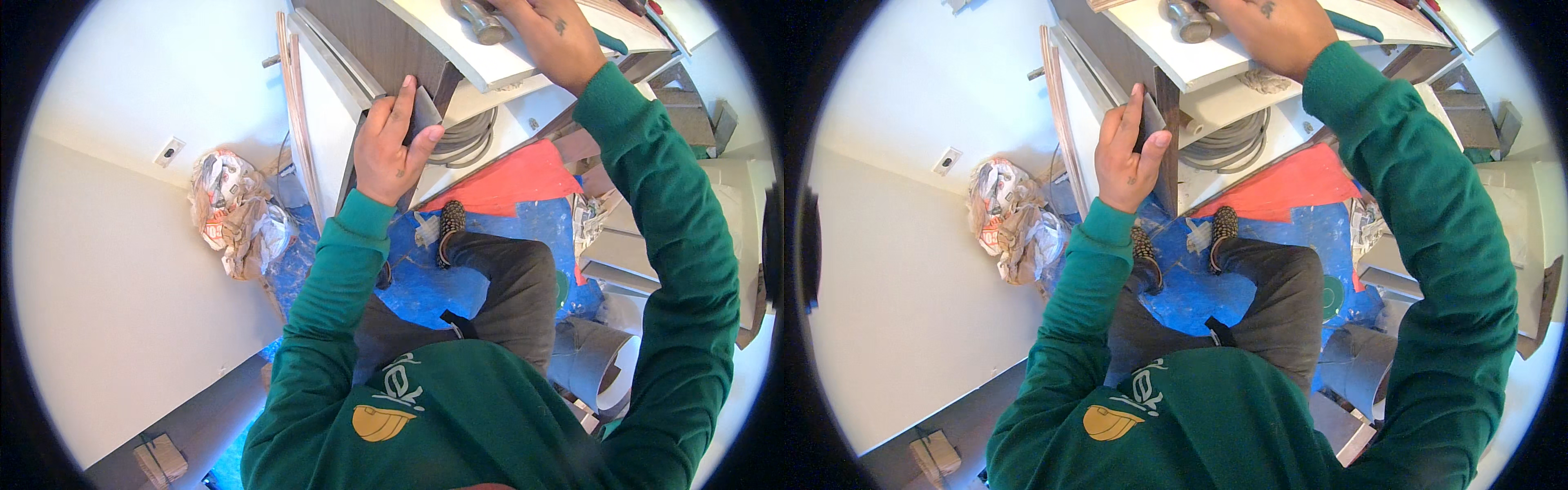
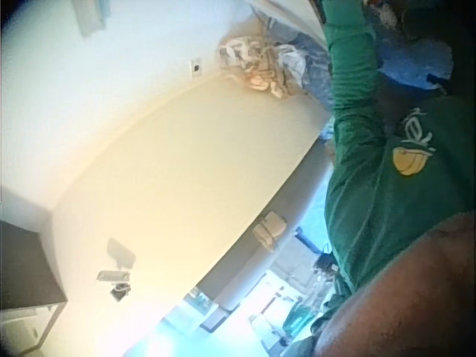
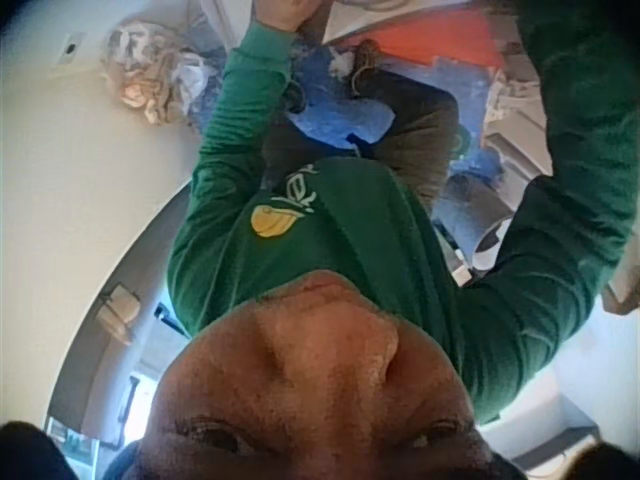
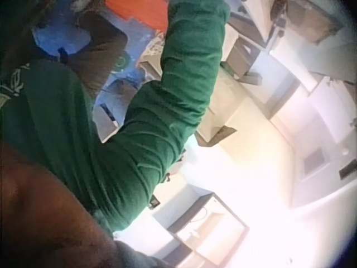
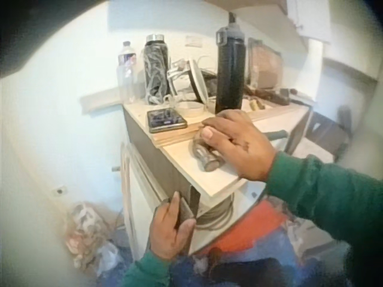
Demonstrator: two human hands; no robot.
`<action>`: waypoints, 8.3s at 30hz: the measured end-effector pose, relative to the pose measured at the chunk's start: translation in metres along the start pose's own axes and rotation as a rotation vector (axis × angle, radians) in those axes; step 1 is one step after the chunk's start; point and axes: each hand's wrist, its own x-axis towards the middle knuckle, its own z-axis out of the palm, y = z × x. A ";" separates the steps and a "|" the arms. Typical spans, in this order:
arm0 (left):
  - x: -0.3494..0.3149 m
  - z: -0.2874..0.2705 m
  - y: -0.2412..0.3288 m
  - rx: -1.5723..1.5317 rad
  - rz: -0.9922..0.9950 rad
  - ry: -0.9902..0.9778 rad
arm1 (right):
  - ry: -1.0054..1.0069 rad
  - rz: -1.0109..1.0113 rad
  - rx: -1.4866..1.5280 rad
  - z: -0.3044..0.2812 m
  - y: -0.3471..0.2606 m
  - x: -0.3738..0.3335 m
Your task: The person assembles a cabinet by attaching a wooden trim piece to the edge of a cabinet door. They use a hammer and a small block to tap the trim into place, then apply a liquid from a bottle onto a pink pad and rub it along the trim edge.
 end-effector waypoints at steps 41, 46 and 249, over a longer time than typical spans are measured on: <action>0.003 -0.005 0.021 -0.005 -0.087 -0.007 | 0.021 -0.006 -0.032 -0.006 -0.005 0.000; 0.003 -0.003 0.022 0.004 -0.074 0.013 | 0.050 -0.036 -0.044 -0.004 -0.004 -0.001; 0.014 0.000 0.024 0.024 -0.014 0.039 | 0.102 0.839 1.381 0.119 -0.042 -0.100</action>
